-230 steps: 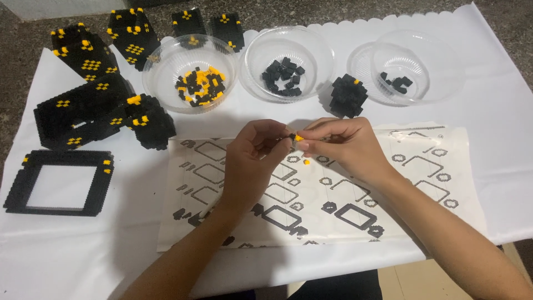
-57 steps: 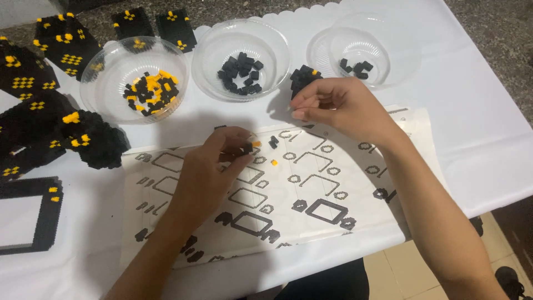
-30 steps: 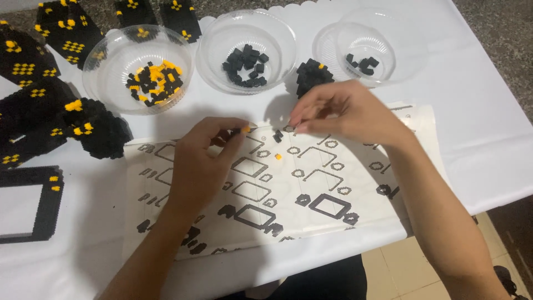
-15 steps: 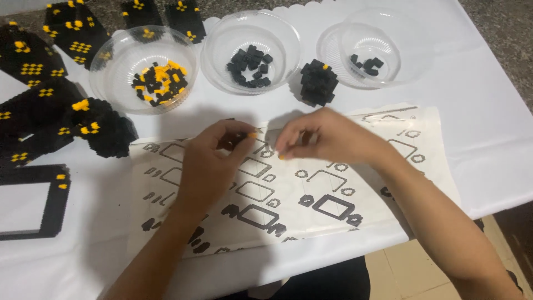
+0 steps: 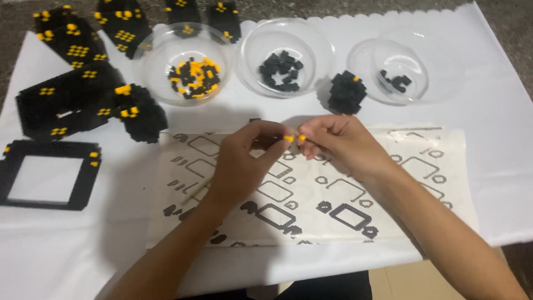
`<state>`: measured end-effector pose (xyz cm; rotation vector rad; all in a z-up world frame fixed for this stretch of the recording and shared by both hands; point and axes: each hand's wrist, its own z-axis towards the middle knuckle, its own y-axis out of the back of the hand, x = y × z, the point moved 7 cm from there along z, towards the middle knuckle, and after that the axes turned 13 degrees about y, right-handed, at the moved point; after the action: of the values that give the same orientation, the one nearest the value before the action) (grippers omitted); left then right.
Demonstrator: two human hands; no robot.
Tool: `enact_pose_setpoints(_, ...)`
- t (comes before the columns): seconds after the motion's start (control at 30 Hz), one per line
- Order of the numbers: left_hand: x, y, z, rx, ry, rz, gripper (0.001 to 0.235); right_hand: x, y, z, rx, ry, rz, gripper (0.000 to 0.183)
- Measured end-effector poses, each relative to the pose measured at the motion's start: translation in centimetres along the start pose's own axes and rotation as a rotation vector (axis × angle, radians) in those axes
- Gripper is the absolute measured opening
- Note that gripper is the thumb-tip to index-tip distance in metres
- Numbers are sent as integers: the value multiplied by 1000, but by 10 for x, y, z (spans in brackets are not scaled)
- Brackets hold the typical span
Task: The person assembles small black and yellow plastic bricks by hand, following a printed instruction sheet laid out on a white tablecloth. They pick individual pieces from clear bowls and connect them into small structures, occasionally placing completed sections on the table.
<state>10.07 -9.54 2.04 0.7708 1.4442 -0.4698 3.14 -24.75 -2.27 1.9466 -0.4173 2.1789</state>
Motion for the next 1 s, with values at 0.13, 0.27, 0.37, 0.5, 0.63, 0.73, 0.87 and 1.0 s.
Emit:
enact_pose_setpoints(0.13, 5, 1, 1, -42, 46, -85, 20, 5, -18, -6, -83, -82, -3, 25)
enact_pose_setpoints(0.27, 8, 0, 1, -38, 73, -158, 20, 16, -20, -10, -211, -4, -44, 27)
enact_pose_setpoints(0.37, 10, -1, 1, -61, 90, -224, 19, 25, -20, -12, -262, 59, -76, 27)
enact_pose_setpoints(0.5, 7, -2, 0, -70, 96, -252, 20, 35, -20, -14, -294, 160, -124, 26)
enact_pose_setpoints(0.63, 5, -1, 1, -89, 54, -244, 16, 32, -16, -14, -285, 188, -127, 24)
enact_pose_setpoints(0.73, 9, 0, 2, -83, 147, -254, 17, 34, -18, -15, -273, 214, -124, 24)
enact_pose_setpoints(0.87, 13, -1, 4, -71, 142, -239, 20, 32, -17, -15, -287, 213, -107, 24)
enact_pose_setpoints(1.0, 14, -2, 6, -54, 159, -213, 20, 30, -16, -14, -288, 197, -103, 25)
